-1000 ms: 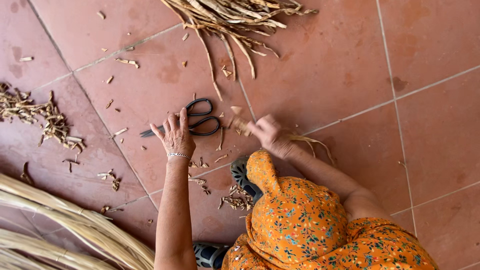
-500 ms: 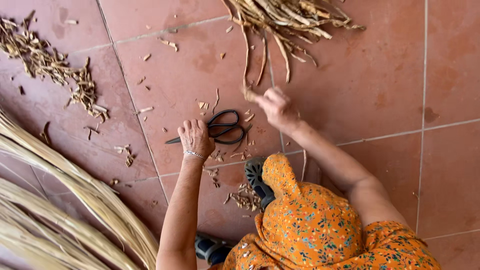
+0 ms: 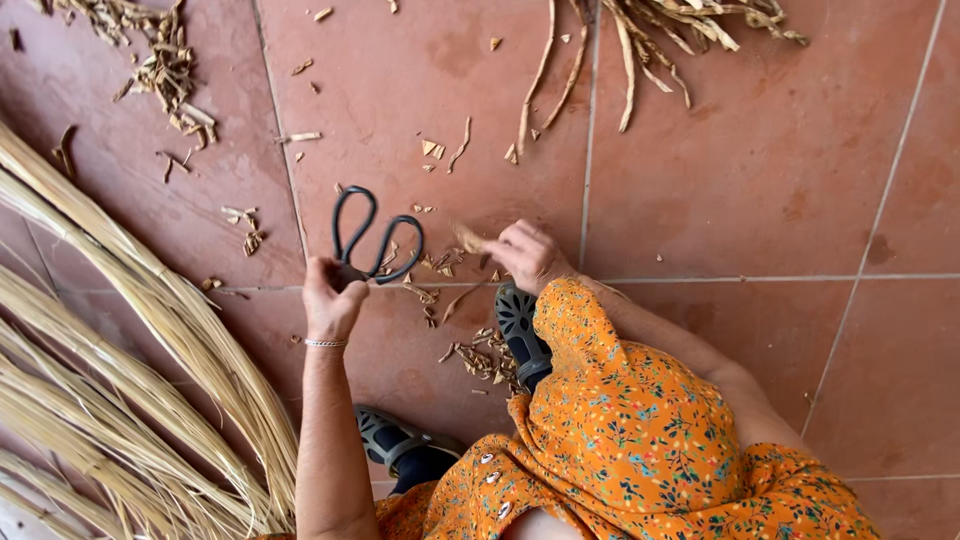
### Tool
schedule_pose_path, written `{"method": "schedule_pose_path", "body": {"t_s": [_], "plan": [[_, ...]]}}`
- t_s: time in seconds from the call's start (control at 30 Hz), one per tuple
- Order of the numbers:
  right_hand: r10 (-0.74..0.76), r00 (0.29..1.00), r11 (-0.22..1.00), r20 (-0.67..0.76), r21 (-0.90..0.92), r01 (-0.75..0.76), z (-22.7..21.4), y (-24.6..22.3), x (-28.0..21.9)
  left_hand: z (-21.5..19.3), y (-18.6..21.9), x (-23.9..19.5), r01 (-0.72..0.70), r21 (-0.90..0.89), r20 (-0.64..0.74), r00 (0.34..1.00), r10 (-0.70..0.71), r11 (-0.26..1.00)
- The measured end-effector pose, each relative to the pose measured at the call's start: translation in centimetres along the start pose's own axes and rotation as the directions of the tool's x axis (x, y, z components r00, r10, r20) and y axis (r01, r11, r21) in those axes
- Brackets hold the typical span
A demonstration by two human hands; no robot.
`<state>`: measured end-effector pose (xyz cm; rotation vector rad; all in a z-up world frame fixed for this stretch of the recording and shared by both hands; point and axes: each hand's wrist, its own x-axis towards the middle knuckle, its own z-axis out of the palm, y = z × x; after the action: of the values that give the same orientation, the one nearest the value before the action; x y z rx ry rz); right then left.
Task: The person uses shears to trim the ends of dried plant stalks, cutting off small pieces that fall onto the floor. They then gather and align the trimmed stalks into neat bundles.
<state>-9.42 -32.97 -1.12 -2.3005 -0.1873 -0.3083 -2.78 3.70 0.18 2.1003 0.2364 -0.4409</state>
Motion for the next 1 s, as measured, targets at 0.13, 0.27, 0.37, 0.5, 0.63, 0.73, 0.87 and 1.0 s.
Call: {"method": "schedule_pose_path", "body": {"t_s": [0.13,0.27,0.37,0.5,0.63,0.73,0.87,1.0], "plan": [[0.209,0.956,0.978,-0.207,0.026,-0.208,-1.2,1.8,2.2,-2.5,-0.9,-1.6,0.085,-0.266,-0.062,0.993,-0.105,0.96],[0.182,0.972,0.952,-0.151,-0.219,-0.212,-2.0,3.1,4.9,-2.9,-1.0,-3.3,0.093,-0.25,-0.072,0.991,-0.115,0.964],[0.154,0.973,0.98,0.172,0.101,-0.173,-1.0,0.3,3.8,-2.7,-1.5,-4.4,0.092,-0.232,-0.083,0.99,-0.114,0.968],[0.034,0.997,0.97,0.075,0.238,-0.051,-0.8,0.3,5.3,-2.7,-2.0,-4.7,0.109,-0.252,-0.099,0.986,-0.138,0.962],[0.096,0.969,0.995,-0.226,0.018,-0.095,0.3,8.0,13.0,-2.8,-2.3,-5.2,0.126,-0.253,-0.108,0.981,-0.158,0.959],[0.018,0.943,0.947,-0.332,-0.298,-0.123,1.2,14.2,18.6,-2.5,-2.3,-5.7,0.127,-0.232,-0.105,0.982,-0.155,0.964],[-0.028,0.977,0.902,-0.209,-0.426,-0.066,2.8,14.4,18.9,-1.9,-2.3,-6.2,0.134,-0.223,-0.1,0.982,-0.159,0.966],[-0.286,0.939,0.926,0.189,-0.197,0.322,5.9,4.3,13.3,-1.6,-2.6,-6.9,0.163,-0.258,-0.127,0.971,-0.201,0.952]]}}
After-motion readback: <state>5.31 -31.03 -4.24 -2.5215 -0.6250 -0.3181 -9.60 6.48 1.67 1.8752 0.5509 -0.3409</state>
